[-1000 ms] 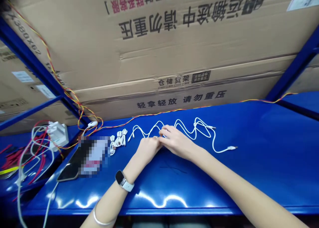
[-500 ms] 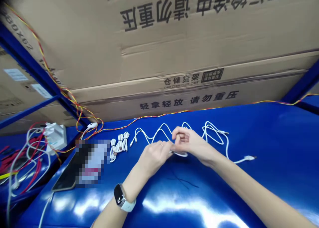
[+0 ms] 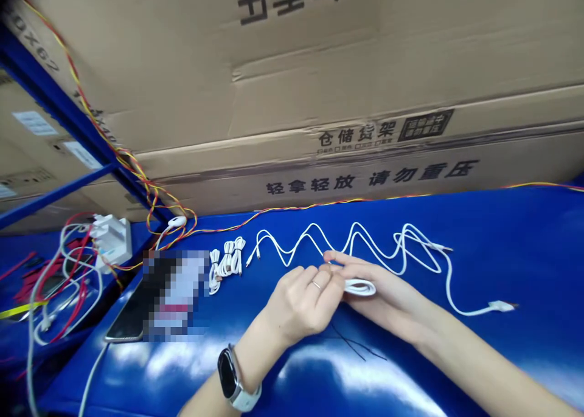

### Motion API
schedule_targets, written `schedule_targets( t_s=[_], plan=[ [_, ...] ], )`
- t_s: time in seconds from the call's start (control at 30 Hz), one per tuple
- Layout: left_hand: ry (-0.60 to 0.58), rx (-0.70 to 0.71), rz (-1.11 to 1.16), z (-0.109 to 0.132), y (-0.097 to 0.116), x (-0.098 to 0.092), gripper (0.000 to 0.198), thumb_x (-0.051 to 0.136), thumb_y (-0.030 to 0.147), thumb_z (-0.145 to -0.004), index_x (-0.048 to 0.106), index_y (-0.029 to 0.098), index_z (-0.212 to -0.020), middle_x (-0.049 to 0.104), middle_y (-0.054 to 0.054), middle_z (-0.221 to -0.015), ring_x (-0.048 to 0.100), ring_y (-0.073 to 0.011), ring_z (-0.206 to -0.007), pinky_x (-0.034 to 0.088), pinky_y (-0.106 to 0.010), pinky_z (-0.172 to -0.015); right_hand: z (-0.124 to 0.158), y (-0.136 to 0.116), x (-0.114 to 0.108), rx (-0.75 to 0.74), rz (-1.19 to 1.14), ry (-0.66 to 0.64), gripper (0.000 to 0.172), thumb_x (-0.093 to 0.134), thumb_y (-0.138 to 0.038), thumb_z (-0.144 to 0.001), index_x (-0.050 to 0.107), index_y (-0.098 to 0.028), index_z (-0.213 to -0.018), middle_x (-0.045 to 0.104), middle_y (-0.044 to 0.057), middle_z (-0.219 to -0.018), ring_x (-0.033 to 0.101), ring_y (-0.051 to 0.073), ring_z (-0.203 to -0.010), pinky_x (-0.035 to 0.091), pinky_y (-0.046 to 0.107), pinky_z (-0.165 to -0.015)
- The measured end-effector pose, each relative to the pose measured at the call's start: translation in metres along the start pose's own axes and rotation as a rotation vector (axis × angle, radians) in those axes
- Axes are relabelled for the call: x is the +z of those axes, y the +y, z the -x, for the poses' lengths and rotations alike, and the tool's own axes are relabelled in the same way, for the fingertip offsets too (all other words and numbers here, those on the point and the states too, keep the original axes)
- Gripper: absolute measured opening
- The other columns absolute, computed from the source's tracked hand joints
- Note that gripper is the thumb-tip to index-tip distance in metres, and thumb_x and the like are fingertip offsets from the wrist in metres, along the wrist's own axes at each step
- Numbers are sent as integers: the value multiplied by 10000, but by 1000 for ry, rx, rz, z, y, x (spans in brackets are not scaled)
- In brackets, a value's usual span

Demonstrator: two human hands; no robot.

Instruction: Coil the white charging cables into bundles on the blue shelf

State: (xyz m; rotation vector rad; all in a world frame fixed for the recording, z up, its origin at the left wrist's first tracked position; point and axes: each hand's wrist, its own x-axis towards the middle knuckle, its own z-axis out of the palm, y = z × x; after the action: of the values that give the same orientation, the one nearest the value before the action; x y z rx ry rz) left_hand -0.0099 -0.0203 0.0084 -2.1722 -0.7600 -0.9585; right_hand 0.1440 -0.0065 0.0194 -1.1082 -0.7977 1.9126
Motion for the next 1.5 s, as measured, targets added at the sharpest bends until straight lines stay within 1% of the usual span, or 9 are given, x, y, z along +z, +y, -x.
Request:
schedule_targets(
  t_s=[0.13,0.3,0.5,0.77,0.9,1.03,1.23,1.4,1.5],
  plan=[
    [5,15,-11,0,1,-1,147,499,115,-825,624,152,-757,604,-12,-622,544,-112,-553,325,-234,-458,1,1,0,125,-118,16,382,732,-124,-608,652,-242,-963,669,12,-797,602,138,-663,509,220,-618],
    [-97,-75,4,1,-5,-3,188,440,150,-882,621,148,-931,650,-33,-742,553,-105,-564,346,-233,-478,0,-3,-2,-10,-60,-32,228,677,-328,-745,650,-243,-955,649,21,-903,581,158,-818,496,248,-723],
    [-149,-403,21,5,-28,-1,188,474,257,-891,572,131,-991,653,-47,-787,571,-143,-700,413,-249,-628,-9,-7,-10,-202,183,-89,196,584,-403,-812,592,-221,-885,563,19,-842,507,152,-788,430,247,-630],
    [-236,-571,-50,15,-58,-1,198,460,274,-888,559,146,-1003,643,-78,-861,556,-199,-795,385,-315,-692,-15,0,-12,-231,613,2,224,544,-402,-814,556,-217,-939,583,29,-888,528,167,-821,392,272,-678],
    [-351,-833,-136,25,-89,-14,203,455,297,-883,573,172,-989,640,-94,-901,555,-231,-893,368,-341,-768,-28,4,-23,-452,955,64,196,524,-363,-820,549,-231,-963,587,34,-900,536,189,-832,404,297,-687],
    [-661,-1024,-148,37,-105,-18,170,503,316,-836,601,186,-885,649,-99,-858,528,-279,-974,363,-386,-801,-38,9,-32,-804,1408,128,219,483,-263,-840,567,-217,-1037,566,78,-987,512,227,-905,416,367,-784],
    [-795,-1045,-318,53,-101,-3,244,525,323,-807,615,117,-902,609,-179,-1023,460,-352,-1053,363,-473,-813,-45,16,-38,-964,1739,197,285,470,-251,-861,566,-167,-1117,560,122,-1031,492,265,-925,424,415,-800],
    [-731,-1021,-368,59,-101,2,388,532,377,-809,554,109,-1089,559,-193,-1085,452,-350,-1043,377,-461,-797,-47,15,-41,-973,1787,199,177,515,-300,-852,620,-168,-906,578,110,-919,488,262,-885,423,399,-749],
    [-665,-922,-348,56,-100,1,317,508,391,-828,581,167,-1041,543,-162,-1100,445,-332,-1031,374,-440,-783,-45,13,-40,-973,1810,192,141,518,-281,-845,617,-182,-822,568,100,-907,477,261,-882,410,388,-724]
  ],
)
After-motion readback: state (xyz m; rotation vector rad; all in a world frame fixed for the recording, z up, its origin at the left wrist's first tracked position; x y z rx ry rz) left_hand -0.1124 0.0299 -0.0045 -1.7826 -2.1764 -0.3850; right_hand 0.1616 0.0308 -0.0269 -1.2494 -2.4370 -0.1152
